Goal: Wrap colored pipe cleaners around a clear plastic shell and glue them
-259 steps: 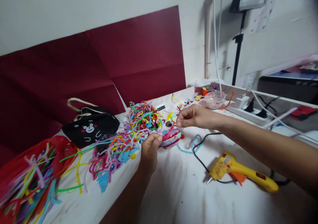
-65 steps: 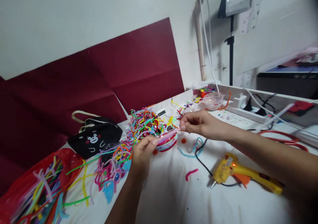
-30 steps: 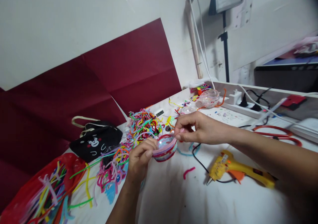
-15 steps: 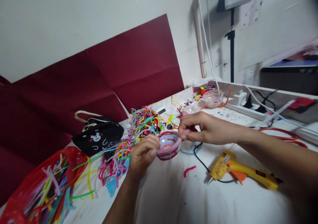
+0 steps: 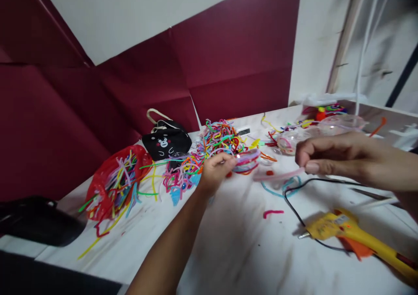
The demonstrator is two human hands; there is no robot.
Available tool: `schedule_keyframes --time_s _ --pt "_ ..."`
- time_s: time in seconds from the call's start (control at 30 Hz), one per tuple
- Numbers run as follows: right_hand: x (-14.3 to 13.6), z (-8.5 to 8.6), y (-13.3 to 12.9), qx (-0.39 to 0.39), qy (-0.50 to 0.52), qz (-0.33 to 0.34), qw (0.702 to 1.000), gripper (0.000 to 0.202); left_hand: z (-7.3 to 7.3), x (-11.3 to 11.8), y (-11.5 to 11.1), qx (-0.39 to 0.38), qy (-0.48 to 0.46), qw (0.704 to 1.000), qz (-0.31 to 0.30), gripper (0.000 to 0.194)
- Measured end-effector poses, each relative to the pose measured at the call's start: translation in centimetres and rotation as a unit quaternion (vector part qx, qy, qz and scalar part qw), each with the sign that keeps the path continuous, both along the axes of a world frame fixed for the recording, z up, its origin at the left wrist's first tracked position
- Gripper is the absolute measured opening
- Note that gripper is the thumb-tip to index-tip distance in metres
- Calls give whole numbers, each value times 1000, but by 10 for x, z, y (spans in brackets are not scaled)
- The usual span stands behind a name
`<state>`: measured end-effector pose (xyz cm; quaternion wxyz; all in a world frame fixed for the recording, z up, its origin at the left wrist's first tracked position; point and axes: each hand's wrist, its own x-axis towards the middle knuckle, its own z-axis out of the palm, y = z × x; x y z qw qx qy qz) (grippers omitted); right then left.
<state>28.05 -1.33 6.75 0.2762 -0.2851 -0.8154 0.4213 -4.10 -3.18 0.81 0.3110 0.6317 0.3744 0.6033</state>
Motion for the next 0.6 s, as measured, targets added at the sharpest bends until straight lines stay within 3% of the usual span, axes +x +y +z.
schedule_keyframes --time_s 0.13,0.27,0.4,0.6 --pt "-11 -10 2 -63 -70 73 993 54 11 -27 0 22 -78 992 98 50" --pt "-32 -36 3 -102 -102 112 983 45 16 -53 -7 54 -136 972 184 50" --pt "-48 -59 2 -101 -116 129 980 32 8 -64 -19 97 -207 929 292 50" --pt "-60 -70 11 -18 -164 113 980 18 -10 -73 -28 89 -217 909 344 41"
